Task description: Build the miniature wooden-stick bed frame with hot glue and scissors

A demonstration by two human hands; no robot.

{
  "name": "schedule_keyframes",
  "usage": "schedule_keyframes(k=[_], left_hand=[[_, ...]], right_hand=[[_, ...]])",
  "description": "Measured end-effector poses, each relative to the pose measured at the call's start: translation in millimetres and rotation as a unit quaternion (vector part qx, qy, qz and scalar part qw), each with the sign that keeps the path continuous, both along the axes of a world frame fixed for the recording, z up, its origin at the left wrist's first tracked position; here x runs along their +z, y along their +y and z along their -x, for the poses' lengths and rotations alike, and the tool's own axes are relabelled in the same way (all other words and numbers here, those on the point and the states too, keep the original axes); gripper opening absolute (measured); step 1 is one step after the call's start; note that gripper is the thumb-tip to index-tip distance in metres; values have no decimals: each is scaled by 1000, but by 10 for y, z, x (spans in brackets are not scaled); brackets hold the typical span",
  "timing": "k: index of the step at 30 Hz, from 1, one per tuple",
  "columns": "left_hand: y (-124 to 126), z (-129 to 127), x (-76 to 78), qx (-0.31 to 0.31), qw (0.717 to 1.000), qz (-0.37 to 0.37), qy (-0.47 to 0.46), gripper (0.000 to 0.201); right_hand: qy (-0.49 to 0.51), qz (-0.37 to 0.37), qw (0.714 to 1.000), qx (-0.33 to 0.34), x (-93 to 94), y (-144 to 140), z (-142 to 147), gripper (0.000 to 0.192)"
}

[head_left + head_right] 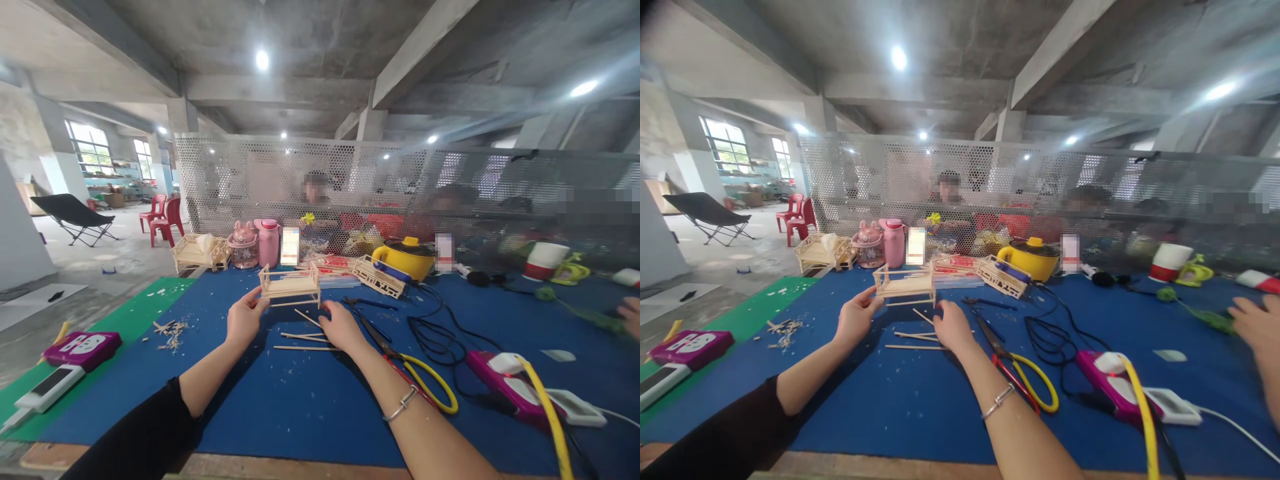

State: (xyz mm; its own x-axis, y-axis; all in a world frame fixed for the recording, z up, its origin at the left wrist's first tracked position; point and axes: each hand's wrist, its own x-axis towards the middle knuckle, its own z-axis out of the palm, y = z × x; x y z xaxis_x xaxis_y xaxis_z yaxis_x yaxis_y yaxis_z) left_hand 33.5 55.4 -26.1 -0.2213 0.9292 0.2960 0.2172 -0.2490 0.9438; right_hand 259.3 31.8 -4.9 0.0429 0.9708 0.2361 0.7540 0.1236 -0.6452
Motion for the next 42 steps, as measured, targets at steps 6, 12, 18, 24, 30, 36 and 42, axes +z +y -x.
schedule_keyframes(k=[6,12,18,24,30,36,42], left_hand=[[-69,-16,1,-10,990,15,142,36],[-67,17,45,-43,983,21,175,37],[-70,39,47,-95,980,13,173,22],[-96,-13,34,-128,977,-2,168,18],[-109,19,34,-187,971,-11,151,19],[-173,-7,105,-173,971,-14,165,14],[-267,2,225,-108,978,-34,176,18]], right_hand=[[-141,37,986,84,16,-185,-1,20],[-181,49,973,133,64,-172,-82,20],[-203,47,965,157,95,-208,-94,19],[-225,35,966,123,105,-208,-74,17],[-259,27,958,122,109,-218,-68,16],[-304,19,941,145,154,-214,-75,20],[-335,13,928,165,199,-249,-54,24]])
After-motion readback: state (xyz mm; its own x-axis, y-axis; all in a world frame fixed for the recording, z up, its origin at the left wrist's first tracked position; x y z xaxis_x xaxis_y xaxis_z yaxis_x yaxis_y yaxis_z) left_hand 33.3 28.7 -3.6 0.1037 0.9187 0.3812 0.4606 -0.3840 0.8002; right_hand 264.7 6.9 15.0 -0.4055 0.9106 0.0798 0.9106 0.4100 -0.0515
